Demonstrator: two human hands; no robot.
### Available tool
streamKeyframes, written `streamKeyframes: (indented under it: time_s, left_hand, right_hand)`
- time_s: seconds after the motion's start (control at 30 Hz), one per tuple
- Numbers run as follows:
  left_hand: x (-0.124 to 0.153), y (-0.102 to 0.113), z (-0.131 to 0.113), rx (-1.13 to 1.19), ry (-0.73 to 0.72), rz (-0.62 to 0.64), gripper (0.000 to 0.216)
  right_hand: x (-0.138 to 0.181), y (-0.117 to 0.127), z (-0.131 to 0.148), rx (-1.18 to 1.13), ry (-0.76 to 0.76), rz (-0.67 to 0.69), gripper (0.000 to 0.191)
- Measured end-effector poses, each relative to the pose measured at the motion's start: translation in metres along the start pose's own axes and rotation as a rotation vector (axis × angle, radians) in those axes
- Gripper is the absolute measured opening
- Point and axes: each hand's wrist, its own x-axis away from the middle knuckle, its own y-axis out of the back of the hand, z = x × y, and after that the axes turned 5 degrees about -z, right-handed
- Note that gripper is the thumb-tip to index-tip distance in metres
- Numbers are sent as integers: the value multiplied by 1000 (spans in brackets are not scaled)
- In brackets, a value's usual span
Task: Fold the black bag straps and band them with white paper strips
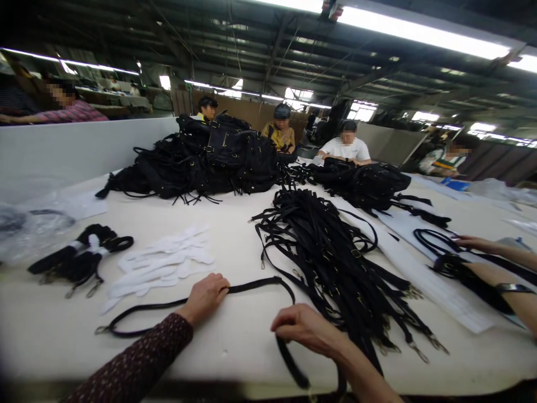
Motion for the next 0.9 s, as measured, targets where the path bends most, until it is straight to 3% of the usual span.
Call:
streamKeyframes:
  time_s: [0.1,0.23,0.33,0.4,0.53,0.7,0.9]
  left_hand:
    - [-2,2,2,4,-3,19,20]
    - [-5,5,5,0,-5,43,20]
    - [-5,6,7,10,-11,46,20]
    - [-4,4,8,21,-20,36,21]
    - [-3,-1,10,38,-33,17,22]
    - [1,-5,10,40,-41,-1,24]
    - [1,1,8,55,-60,8,25]
  right_hand:
    - [-43,-54,25,-158,84,170,23]
    - [-92,-94,41,-226,204,118,23]
    - [-100,-92,37,-219,233,41,23]
    - [-92,-80,24,-137,305,-112,22]
    - [-70,-54,-13,253,502,-396,34]
    - [-74,-55,-40,585,659,-490,27]
    - [-97,-63,-38,580,598,-510,22]
